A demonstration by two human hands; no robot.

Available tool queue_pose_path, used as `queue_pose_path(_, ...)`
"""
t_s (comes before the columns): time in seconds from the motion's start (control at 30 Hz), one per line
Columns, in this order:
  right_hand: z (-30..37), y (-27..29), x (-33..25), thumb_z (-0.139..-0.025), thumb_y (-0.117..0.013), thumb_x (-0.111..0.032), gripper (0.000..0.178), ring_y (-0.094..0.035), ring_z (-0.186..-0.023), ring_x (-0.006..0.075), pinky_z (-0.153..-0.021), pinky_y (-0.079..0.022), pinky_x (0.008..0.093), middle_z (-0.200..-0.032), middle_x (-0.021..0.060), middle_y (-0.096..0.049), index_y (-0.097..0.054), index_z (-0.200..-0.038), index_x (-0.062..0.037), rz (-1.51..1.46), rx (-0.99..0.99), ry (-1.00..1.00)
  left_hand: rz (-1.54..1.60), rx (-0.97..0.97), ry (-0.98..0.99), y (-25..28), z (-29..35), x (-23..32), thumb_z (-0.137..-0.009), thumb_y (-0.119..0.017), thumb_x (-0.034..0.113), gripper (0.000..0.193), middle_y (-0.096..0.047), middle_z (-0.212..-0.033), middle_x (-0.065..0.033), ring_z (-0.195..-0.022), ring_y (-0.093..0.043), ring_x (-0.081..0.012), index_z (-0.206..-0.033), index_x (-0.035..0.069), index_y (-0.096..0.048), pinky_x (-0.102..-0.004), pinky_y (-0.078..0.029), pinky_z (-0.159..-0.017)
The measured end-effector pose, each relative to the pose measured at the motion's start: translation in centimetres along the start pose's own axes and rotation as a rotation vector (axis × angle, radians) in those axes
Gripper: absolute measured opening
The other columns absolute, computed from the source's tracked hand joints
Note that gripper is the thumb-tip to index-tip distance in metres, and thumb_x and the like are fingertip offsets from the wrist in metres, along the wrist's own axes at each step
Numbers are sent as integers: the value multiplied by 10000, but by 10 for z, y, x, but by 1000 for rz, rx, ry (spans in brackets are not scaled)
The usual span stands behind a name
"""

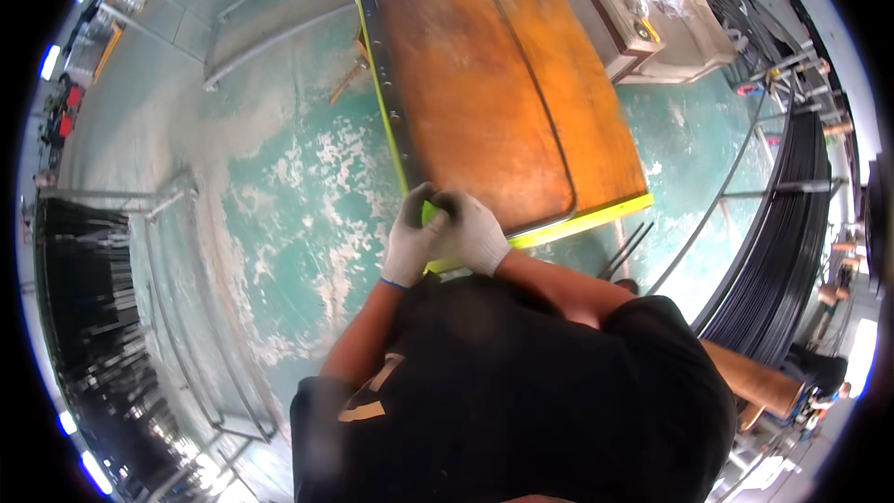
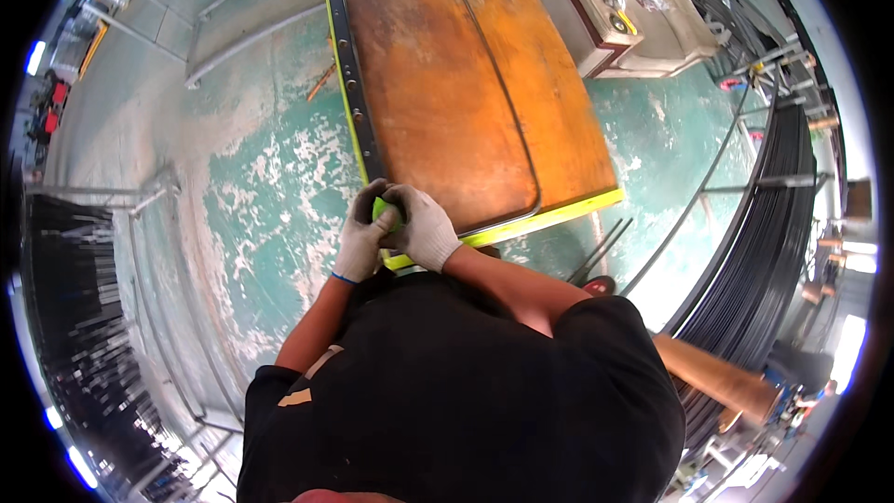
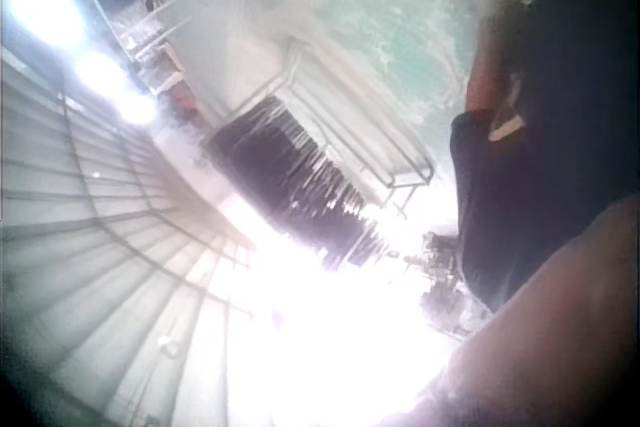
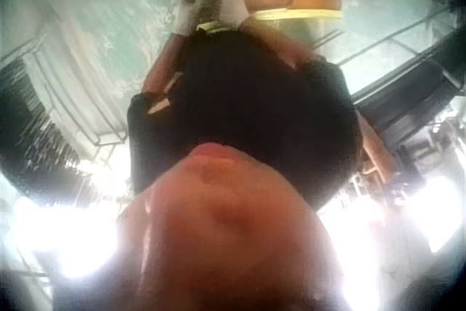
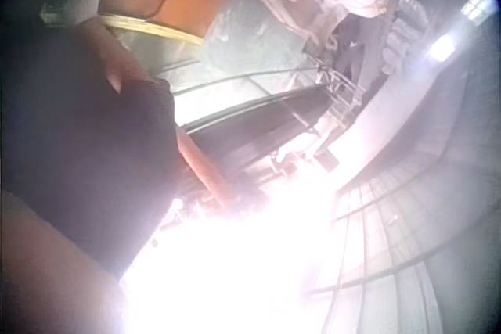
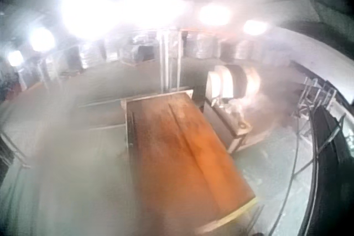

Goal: The person feeds bundles of long metal rods into a bending machine, operates the machine to bend them, and stacks the finished pieces. He then measures a single bent rod on a wooden table and places it on a metal rack.

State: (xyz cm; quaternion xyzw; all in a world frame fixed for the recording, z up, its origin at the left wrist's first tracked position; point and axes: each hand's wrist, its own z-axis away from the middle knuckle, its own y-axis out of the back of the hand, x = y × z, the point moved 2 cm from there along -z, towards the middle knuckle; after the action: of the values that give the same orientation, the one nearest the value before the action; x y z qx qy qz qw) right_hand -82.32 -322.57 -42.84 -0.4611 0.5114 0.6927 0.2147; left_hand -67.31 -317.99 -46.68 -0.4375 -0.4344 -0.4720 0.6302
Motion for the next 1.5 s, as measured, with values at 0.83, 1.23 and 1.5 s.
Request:
queue_pose_path(0.83,-139,-259,-75,-914,-778,-184,272,-766,-864,228,-774,-615,381,-953,171,-783,-743,-1086,23,28,-214,-148,-404,-163,87,293,-42,29,-856,-790,0,643,-694,-1337,-160,-1199,-677,-217,-1448,-56,-546,-360,-573,-1000)
queue_pose_path(1.23,-399,-36,-25,-1041,-686,-188,240,-736,-717,205,-670,-615,348,-852,116,-753,-740,-1077,43,-597,572,-369,-744,-67,461,497,-177,45,-998,-739,385,433,-760,-955,-111,-1016,-753,-206,-1116,-31,-733,-347,-574,-879)
queue_pose_path(1.5,-532,113,15,-1086,-640,-309,356,-709,-679,188,-600,-590,327,-860,105,-739,-712,-1099,39,-605,1013,-343,-520,-92,536,566,-295,72,-1033,-719,282,271,-706,-824,-30,-710,-604,-83,-1005,14,-750,-272,-461,-615)
